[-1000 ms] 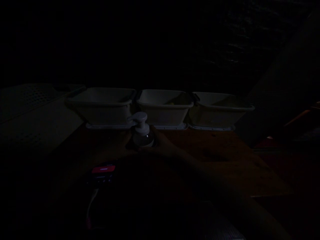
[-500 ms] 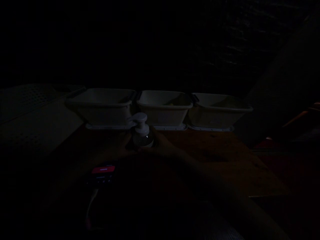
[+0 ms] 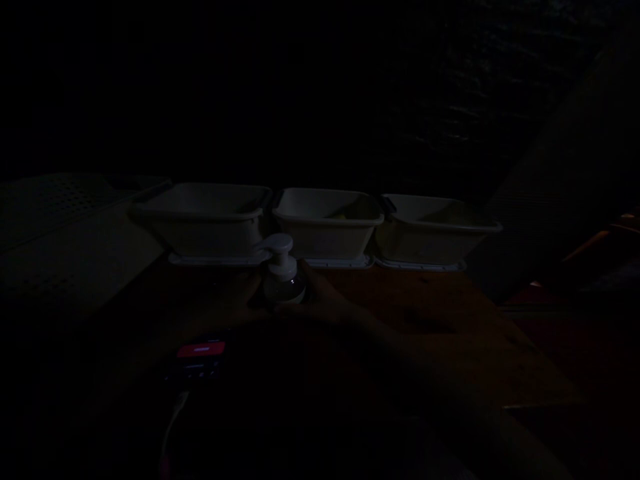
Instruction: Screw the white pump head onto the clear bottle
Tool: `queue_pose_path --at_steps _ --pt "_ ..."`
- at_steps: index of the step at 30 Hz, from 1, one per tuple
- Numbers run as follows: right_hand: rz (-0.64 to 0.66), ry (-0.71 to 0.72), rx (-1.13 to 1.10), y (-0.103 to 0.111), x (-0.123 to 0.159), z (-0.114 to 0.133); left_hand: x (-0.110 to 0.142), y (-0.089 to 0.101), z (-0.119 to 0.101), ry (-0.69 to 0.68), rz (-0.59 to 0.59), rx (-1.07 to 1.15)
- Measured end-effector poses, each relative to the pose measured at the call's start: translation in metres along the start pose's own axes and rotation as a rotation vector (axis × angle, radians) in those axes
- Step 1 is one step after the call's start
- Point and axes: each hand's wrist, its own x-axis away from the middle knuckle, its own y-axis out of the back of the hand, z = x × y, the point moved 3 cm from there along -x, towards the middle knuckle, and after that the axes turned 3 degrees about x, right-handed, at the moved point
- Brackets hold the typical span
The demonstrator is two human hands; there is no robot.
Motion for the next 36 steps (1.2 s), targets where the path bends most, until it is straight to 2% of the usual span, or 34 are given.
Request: queue_pose_path --at_steps 6,20,25,36 --pt "-0.005 -0.003 -0.004 -0.0002 0.0011 0.0008 -0.0001 -0.0014 0.0005 0.069 0.062 -0.031" --pt "0.015 -0.023 0.04 0.0018 0.0052 0.0043 0.0021 0.0005 -0.004 0.045 0.033 0.012" --pt "0.02 -0.036 0.048 0.0025 0.0057 0.0025 0.0022 0.0002 -0.003 0.099 0.054 0.002" --pt "0.05 -0.016 0.023 0.0027 0.0066 0.0053 0.002 0.0014 -0.0003 0.003 0.043 0.03"
